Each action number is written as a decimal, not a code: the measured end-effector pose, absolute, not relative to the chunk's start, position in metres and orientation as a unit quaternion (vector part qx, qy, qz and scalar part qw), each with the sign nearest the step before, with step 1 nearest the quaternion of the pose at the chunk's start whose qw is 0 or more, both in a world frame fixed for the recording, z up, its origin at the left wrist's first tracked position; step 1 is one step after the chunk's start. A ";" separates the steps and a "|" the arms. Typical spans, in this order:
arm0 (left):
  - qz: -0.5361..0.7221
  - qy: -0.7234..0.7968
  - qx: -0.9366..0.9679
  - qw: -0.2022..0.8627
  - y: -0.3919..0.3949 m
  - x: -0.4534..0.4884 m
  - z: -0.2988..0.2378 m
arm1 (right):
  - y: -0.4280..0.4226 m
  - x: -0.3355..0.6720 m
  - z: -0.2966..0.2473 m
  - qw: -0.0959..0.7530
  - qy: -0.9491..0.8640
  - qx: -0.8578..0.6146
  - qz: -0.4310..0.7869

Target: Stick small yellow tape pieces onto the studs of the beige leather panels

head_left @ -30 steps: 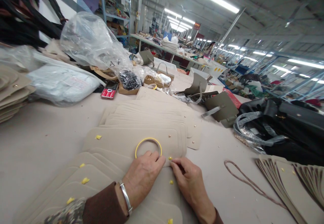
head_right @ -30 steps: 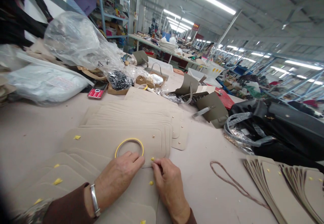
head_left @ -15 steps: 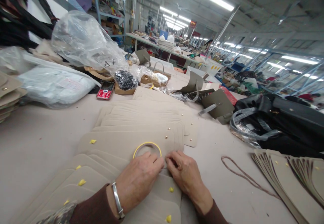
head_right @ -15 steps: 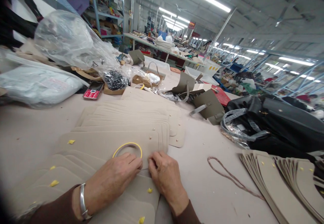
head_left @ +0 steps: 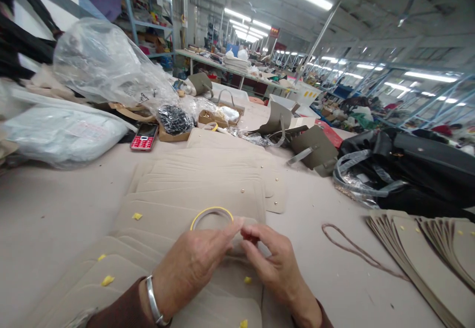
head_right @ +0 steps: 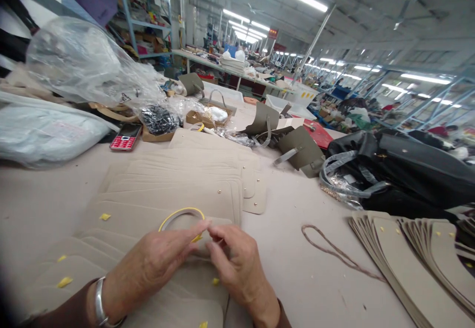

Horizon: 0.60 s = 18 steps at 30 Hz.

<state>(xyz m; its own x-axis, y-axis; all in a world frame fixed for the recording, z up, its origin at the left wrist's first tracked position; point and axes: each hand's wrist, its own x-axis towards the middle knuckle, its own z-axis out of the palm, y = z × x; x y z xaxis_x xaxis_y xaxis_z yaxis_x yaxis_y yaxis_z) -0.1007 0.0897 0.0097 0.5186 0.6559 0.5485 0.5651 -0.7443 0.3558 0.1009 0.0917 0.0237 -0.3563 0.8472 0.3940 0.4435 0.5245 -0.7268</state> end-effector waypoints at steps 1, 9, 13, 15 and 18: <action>0.343 0.352 0.869 0.064 0.089 -0.100 0.009 | 0.092 0.098 0.022 0.402 -0.789 -0.393 0.248; 0.321 0.369 0.870 0.061 0.085 -0.094 0.006 | 0.090 0.091 0.013 0.393 -0.819 -0.368 0.200; 0.316 0.381 0.864 0.094 0.084 -0.092 0.005 | 0.088 0.088 0.008 0.397 -0.817 -0.383 0.166; 0.309 0.390 0.860 0.116 0.083 -0.091 0.005 | 0.086 0.087 0.005 0.403 -0.816 -0.393 0.135; 0.287 0.404 0.857 0.143 0.081 -0.090 0.006 | 0.085 0.087 0.003 0.407 -0.817 -0.399 0.091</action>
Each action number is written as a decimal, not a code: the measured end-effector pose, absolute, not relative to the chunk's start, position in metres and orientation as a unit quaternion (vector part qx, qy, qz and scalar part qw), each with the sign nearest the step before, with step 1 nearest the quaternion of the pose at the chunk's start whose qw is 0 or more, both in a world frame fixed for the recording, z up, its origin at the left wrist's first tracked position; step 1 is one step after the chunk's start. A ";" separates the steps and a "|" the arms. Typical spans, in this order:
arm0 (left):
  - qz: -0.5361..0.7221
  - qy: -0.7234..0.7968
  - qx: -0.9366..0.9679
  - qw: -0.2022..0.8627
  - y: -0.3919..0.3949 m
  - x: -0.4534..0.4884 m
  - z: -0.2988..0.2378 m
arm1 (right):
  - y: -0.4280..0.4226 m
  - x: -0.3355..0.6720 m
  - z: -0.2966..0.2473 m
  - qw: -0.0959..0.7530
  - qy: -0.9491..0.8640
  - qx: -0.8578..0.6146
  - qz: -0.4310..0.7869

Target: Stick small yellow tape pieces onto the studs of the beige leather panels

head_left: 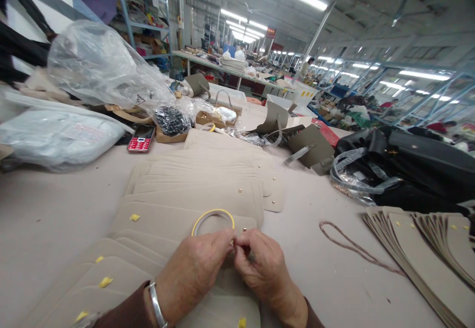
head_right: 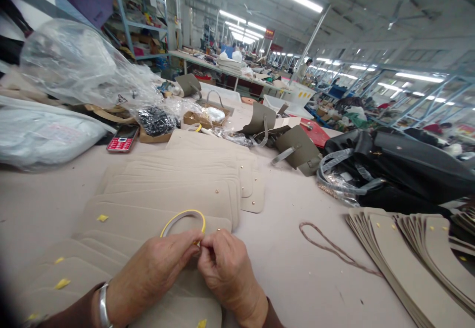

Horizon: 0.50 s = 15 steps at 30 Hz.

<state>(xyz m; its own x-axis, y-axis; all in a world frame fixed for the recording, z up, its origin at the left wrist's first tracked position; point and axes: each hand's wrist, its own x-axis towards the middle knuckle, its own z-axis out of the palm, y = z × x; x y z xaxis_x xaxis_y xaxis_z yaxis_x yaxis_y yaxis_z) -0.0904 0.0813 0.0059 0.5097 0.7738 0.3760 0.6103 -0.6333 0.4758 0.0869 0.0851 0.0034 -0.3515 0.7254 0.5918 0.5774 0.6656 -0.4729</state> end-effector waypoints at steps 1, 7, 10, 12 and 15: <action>0.282 0.407 0.857 0.143 0.081 -0.090 0.006 | 0.085 0.087 0.003 0.406 -0.817 -0.401 0.082; 0.318 0.401 0.855 0.085 0.083 -0.088 0.011 | 0.080 0.080 0.013 0.409 -0.743 -0.489 0.200; 0.360 0.384 0.847 0.073 0.083 -0.085 0.013 | 0.080 0.075 0.019 0.401 -0.640 -0.548 0.360; 0.384 0.371 0.843 0.065 0.081 -0.083 0.014 | 0.084 0.076 0.020 0.405 -0.588 -0.567 0.411; 0.395 0.357 0.845 0.054 0.077 -0.081 0.014 | 0.094 0.087 0.015 0.414 -0.534 -0.598 0.430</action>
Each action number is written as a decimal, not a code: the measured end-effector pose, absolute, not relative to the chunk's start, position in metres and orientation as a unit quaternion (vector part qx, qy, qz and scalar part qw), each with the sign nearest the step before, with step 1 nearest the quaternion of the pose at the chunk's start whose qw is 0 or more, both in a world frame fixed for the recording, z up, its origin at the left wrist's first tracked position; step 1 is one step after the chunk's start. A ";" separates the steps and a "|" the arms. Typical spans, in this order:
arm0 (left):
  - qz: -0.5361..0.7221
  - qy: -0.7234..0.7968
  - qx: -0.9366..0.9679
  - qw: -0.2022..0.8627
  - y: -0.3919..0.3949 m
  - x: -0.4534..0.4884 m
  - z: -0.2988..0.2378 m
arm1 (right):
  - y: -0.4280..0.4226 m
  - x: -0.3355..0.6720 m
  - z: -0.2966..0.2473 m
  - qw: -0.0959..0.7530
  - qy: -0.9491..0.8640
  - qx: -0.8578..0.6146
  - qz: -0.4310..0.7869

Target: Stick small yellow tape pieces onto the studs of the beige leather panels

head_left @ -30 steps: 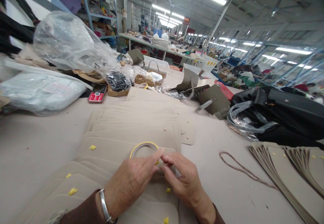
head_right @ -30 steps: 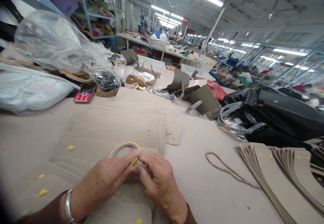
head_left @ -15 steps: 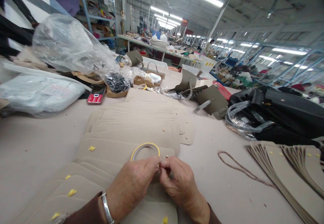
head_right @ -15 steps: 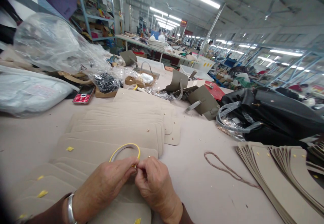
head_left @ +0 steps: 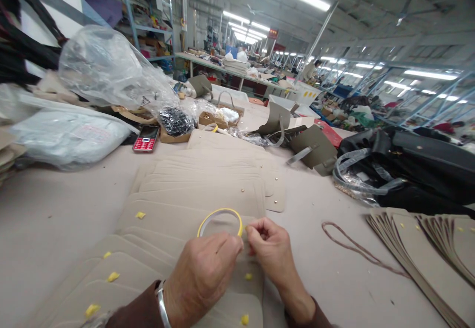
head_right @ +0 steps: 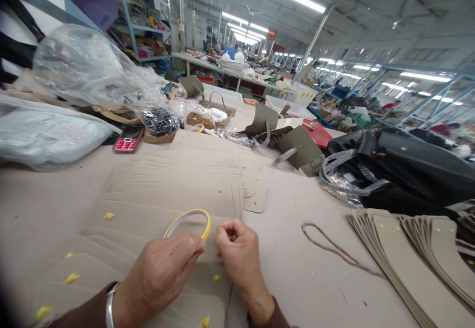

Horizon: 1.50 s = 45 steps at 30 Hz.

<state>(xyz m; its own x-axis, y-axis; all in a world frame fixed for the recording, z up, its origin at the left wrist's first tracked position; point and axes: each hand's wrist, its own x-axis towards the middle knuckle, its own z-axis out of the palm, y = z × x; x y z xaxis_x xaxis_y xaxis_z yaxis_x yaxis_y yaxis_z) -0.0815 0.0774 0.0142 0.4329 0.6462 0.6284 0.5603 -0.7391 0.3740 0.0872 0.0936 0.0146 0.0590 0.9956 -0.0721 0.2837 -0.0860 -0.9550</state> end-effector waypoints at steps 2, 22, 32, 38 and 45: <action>0.361 0.378 0.852 0.043 0.076 -0.081 0.013 | 0.100 0.097 0.009 0.403 -0.513 -0.607 0.454; 0.036 0.488 0.864 0.118 0.083 -0.072 0.016 | 0.105 0.094 -0.002 0.288 -0.725 -0.598 0.185; 0.053 0.488 0.863 0.117 0.081 -0.074 0.015 | 0.086 0.107 -0.007 0.304 -0.754 -0.564 0.147; 0.046 0.478 0.870 0.116 0.083 -0.074 0.016 | 0.094 0.095 -0.012 0.295 -0.762 -0.571 0.077; 0.057 0.472 0.874 0.101 0.081 -0.078 0.016 | 0.099 0.095 -0.001 0.243 -0.781 -0.567 0.095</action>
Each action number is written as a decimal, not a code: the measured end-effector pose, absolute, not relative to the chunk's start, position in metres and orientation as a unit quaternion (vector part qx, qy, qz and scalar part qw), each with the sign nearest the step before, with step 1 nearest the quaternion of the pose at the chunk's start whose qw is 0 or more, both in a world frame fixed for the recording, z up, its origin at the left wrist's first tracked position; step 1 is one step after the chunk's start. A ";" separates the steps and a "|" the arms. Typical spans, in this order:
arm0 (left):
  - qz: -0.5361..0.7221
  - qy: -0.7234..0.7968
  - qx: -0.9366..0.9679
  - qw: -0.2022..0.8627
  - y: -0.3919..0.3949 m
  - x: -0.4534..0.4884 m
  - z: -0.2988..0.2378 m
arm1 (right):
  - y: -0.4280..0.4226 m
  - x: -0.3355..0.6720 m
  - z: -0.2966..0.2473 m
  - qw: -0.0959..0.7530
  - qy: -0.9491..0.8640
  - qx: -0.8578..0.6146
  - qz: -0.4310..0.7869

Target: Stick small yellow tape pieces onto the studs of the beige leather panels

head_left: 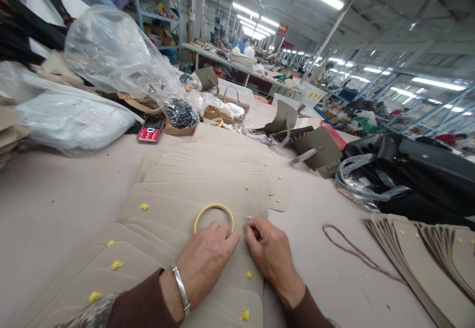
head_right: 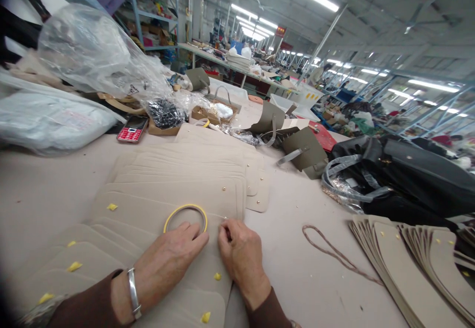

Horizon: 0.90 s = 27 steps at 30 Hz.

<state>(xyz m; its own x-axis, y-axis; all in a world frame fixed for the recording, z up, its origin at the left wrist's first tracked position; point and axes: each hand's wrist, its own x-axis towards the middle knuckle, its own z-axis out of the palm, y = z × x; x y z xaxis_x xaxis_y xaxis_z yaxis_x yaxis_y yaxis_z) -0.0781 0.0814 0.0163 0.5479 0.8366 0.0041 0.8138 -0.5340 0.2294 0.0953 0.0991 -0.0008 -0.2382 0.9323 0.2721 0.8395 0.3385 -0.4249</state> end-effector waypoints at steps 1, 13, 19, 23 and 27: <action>0.062 0.470 0.875 0.100 0.081 -0.080 0.018 | 0.098 0.096 0.002 0.231 -0.783 -0.567 0.108; 0.316 0.378 0.865 0.097 0.087 -0.097 0.017 | 0.087 0.106 0.020 0.299 -0.745 -0.509 0.310; 0.338 0.373 0.861 0.071 0.085 -0.091 0.010 | 0.089 0.096 0.025 0.405 -0.800 -0.381 0.226; 0.337 0.376 0.859 0.086 0.084 -0.089 0.007 | 0.089 0.091 0.018 0.395 -0.829 -0.363 0.158; 0.322 0.395 0.844 0.168 0.082 -0.088 0.013 | 0.087 0.089 0.010 0.402 -0.822 -0.382 0.126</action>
